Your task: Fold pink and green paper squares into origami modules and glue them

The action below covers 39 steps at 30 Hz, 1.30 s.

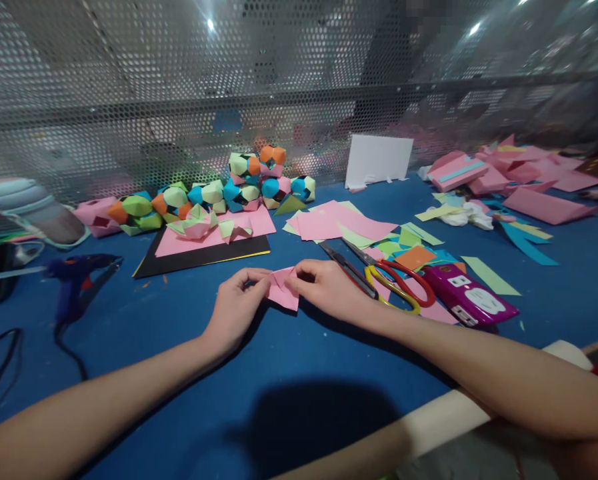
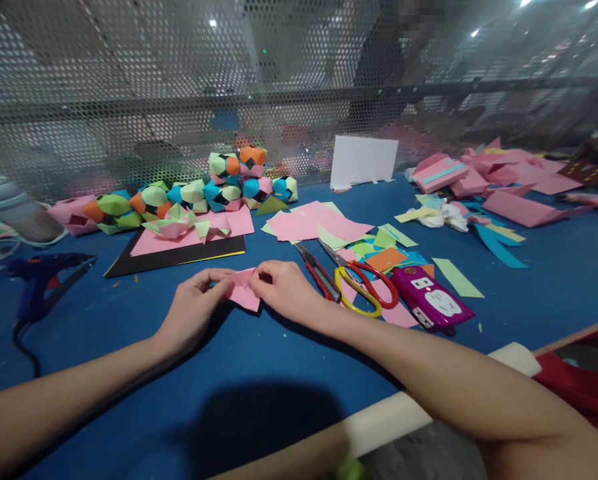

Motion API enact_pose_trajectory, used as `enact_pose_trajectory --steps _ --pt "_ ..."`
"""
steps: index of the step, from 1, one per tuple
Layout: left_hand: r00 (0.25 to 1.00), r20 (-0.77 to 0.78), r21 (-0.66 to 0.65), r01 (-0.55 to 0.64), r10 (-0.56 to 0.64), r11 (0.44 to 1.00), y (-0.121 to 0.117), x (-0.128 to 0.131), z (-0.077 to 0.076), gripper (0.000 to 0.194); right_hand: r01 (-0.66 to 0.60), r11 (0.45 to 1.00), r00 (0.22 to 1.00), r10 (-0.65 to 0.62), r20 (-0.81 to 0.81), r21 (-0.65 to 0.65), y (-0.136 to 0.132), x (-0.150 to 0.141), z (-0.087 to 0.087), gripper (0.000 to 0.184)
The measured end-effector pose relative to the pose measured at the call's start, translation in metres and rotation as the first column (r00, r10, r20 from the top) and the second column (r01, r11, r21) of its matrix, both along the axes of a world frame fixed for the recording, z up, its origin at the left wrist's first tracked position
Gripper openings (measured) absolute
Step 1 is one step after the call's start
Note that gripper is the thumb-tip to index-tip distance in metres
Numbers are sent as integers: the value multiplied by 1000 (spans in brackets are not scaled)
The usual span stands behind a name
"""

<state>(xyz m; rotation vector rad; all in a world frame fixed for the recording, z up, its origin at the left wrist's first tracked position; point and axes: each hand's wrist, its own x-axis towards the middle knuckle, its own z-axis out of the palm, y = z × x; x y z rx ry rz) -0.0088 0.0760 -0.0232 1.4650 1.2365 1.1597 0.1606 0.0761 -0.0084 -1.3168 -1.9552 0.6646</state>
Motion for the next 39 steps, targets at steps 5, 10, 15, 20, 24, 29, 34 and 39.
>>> enact_pose_trajectory --steps 5,10,15,20,24,29,34,39 --pt "997 -58 -42 50 -52 998 -2 1 2 16 0 1000 998 -1 56 31 0 1 -1 23" --pt "993 -87 -36 74 -77 997 -1 1 2 34 -55 994 996 47 79 97 1 1 -2 24" --pt "986 -133 -6 101 -101 995 -1 0 1 24 -103 988 995 100 30 114 -1 0 -5 22" --pt "982 -143 -26 122 -125 992 -2 -1 -1 22 -73 983 994 85 -64 167 -2 0 -5 12" --pt "983 -119 -29 137 -140 990 -3 0 -1 21 -106 971 993 115 -30 214 -2 2 -6 17" --pt "991 -83 1 101 -101 995 -4 1 2 19 -87 984 993 98 -62 158 -2 1 -1 17" --pt "999 -39 -14 15 -16 1000 -3 2 3 20 -34 997 999 35 -15 76 -2 -1 -1 25" --pt "997 -56 -81 45 -50 996 -3 3 1 22 -48 988 997 40 59 149 -1 0 -7 24"
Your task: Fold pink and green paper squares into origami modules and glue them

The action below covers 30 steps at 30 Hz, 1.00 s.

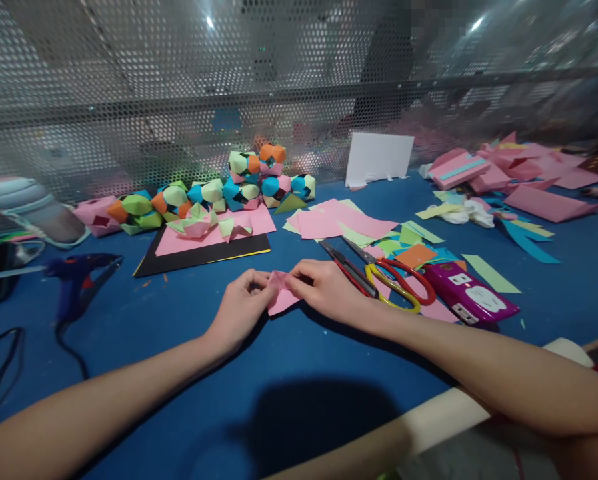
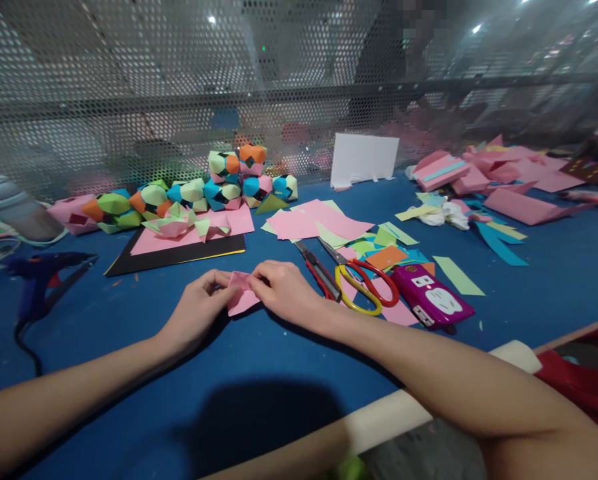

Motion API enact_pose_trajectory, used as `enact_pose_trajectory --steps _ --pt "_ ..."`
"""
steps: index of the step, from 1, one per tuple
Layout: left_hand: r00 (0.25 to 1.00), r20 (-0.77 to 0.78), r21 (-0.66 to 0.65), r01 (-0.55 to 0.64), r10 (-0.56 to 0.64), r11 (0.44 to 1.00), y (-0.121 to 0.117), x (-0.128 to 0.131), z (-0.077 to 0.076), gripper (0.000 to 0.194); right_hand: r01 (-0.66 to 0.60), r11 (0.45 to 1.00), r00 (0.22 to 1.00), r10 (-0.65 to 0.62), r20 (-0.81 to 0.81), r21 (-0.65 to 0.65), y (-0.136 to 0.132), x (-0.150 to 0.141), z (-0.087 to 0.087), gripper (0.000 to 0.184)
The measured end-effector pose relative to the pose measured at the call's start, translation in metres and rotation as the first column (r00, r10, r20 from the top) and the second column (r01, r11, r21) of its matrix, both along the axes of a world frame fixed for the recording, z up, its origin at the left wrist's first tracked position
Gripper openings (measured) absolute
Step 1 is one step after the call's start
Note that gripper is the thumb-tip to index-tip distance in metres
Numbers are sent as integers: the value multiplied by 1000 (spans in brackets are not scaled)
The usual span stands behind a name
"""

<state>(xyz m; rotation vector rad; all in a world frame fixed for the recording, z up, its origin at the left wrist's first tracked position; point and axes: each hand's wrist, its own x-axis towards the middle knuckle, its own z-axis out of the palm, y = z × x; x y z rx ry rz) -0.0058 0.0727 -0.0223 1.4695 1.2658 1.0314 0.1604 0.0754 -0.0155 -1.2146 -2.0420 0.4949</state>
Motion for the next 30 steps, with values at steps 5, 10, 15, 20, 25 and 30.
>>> enact_pose_trajectory --steps 5,10,15,20,25,30 --pt "998 -23 -19 56 -56 998 -3 2 2 21 3 1000 1000 -2 28 -25 1 0 0 20" --pt "997 -28 15 68 -67 998 -4 2 6 24 -20 1000 999 20 33 -15 1 1 0 20" --pt "982 -161 94 112 -96 989 -2 -2 4 32 -62 998 998 62 14 -1 2 1 -2 18" --pt "975 -195 111 135 -111 985 -1 -3 2 30 -112 993 993 113 -28 48 2 0 -6 26" --pt "975 -188 179 153 -118 972 -2 -3 4 28 -83 996 994 85 -70 28 0 -1 -5 27" --pt "988 -117 115 117 -104 986 -2 -3 3 25 -99 992 994 102 -43 78 1 -1 -6 28"
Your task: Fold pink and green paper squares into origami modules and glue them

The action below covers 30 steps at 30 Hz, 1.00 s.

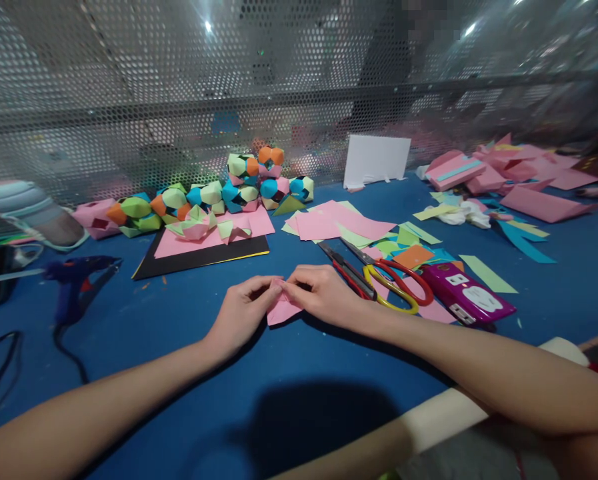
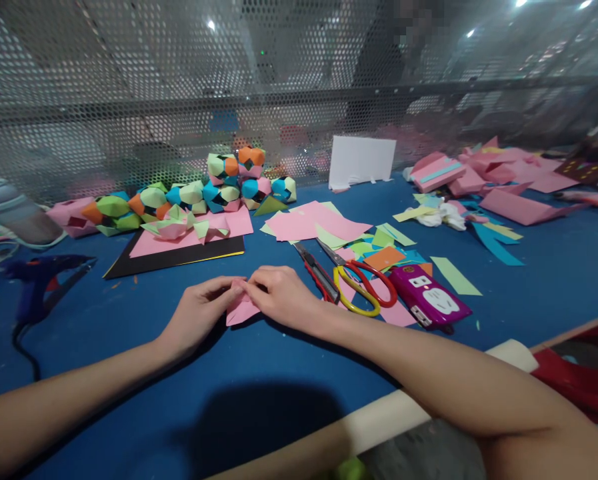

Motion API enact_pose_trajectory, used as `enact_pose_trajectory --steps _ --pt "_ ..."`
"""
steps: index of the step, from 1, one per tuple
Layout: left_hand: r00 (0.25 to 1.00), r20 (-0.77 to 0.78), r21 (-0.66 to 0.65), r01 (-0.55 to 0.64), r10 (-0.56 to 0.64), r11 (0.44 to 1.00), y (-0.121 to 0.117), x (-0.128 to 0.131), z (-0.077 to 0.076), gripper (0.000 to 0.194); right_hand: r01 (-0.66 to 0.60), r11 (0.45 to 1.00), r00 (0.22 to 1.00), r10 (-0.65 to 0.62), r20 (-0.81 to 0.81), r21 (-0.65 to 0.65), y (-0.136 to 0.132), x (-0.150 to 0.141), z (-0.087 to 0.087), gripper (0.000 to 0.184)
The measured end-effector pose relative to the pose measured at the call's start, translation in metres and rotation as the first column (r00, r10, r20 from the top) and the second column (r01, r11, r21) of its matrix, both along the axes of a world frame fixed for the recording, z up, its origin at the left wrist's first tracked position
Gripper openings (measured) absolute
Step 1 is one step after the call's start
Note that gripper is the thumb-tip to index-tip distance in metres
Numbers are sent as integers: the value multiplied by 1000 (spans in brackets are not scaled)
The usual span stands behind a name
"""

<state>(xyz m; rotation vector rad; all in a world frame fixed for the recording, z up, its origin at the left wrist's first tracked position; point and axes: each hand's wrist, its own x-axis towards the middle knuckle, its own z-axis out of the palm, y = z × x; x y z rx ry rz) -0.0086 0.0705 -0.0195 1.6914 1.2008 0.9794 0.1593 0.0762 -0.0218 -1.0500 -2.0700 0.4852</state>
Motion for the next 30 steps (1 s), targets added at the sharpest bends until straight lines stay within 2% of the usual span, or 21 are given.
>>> enact_pose_trajectory --steps 2,8,13,20,30 --pt "999 33 -26 -19 20 999 0 0 -1 28 -17 999 999 15 32 49 0 1 -1 28" --pt "999 31 2 -38 38 999 1 -1 0 22 -53 987 991 34 128 150 -1 2 -4 27" --pt "994 55 28 -101 99 995 1 -1 1 21 6 998 998 -10 59 62 -2 0 -2 18" --pt "995 36 8 -96 95 995 -1 1 2 20 33 999 997 -34 64 23 0 1 -2 24" --pt "959 214 -68 -177 187 982 7 -1 -8 17 93 987 996 -94 5 -127 3 2 5 13"
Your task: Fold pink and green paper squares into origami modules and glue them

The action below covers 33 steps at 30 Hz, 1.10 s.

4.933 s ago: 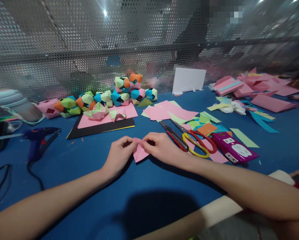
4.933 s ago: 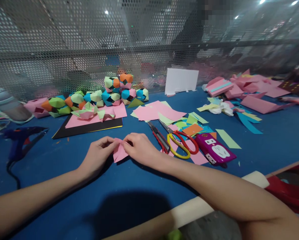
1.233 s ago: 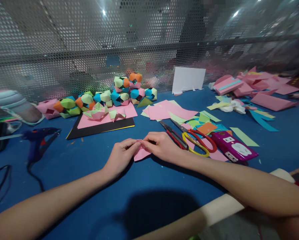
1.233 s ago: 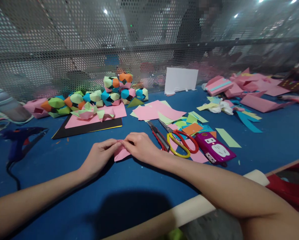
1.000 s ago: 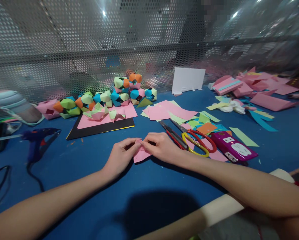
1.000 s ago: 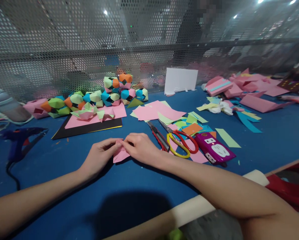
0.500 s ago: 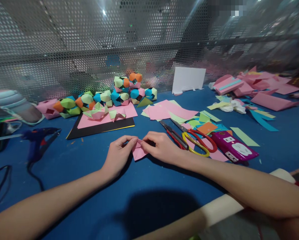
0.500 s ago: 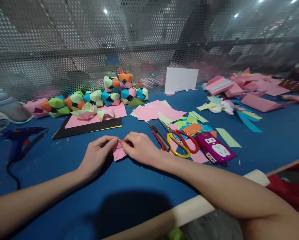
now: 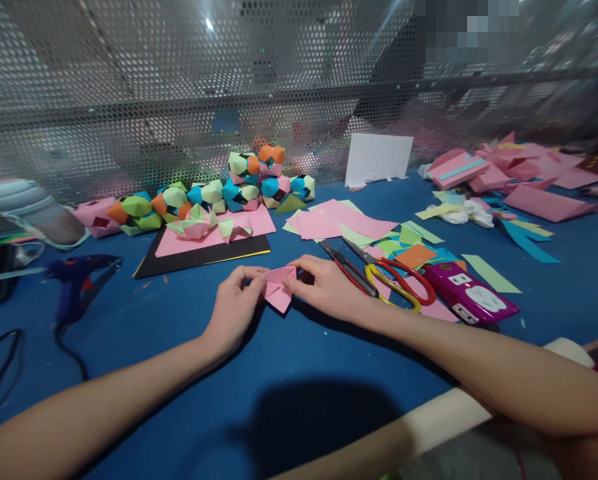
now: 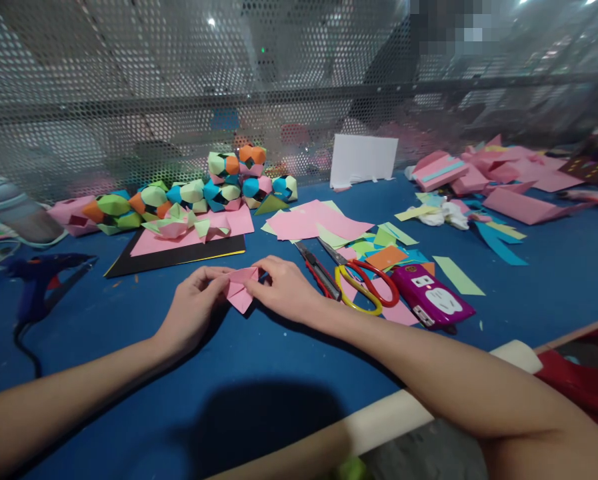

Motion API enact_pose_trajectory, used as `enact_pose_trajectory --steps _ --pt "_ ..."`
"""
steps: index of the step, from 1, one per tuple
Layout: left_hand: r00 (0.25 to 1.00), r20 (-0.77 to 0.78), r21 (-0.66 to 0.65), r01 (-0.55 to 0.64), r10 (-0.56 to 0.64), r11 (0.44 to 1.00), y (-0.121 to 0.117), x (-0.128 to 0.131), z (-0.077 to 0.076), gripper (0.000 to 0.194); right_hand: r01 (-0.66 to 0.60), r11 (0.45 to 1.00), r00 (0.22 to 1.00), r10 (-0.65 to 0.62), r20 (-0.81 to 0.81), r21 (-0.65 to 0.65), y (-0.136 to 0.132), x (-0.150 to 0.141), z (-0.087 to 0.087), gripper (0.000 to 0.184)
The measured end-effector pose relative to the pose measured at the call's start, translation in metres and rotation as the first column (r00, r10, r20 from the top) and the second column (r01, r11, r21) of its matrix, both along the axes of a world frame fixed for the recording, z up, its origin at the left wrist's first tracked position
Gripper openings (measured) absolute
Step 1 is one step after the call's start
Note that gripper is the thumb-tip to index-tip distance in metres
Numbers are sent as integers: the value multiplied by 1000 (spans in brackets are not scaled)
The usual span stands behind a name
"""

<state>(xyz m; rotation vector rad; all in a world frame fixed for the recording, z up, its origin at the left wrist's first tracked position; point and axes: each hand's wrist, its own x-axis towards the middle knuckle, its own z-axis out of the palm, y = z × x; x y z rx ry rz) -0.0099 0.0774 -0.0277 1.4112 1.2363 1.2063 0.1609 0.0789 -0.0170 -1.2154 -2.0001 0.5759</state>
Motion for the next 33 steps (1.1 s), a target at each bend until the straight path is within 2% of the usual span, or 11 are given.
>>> enact_pose_trajectory --steps 5,11,18,22,26,29,33 --pt "999 -28 3 24 -24 1000 -2 1 3 17 -8 1000 1000 8 -1 21 1 2 0 22" --pt "995 -28 -44 90 -92 995 -4 4 7 24 -24 1000 998 25 -55 17 0 3 1 21" --pt "1000 10 -54 1 -1 999 0 1 0 22 -25 998 996 19 -85 -62 -1 1 5 21" --pt "998 44 -95 39 -35 995 -3 5 3 21 -24 995 994 13 -111 -97 1 2 2 28" --pt "989 82 -99 128 -120 987 -3 5 4 20 -57 991 994 45 -97 -122 -2 1 3 31" --pt "984 22 -65 179 -178 982 -3 4 4 27 -86 990 991 73 -115 -115 -3 0 4 29" --pt "979 -78 -52 186 -190 981 -4 3 6 31 -94 988 986 75 -148 -125 -2 0 1 31"
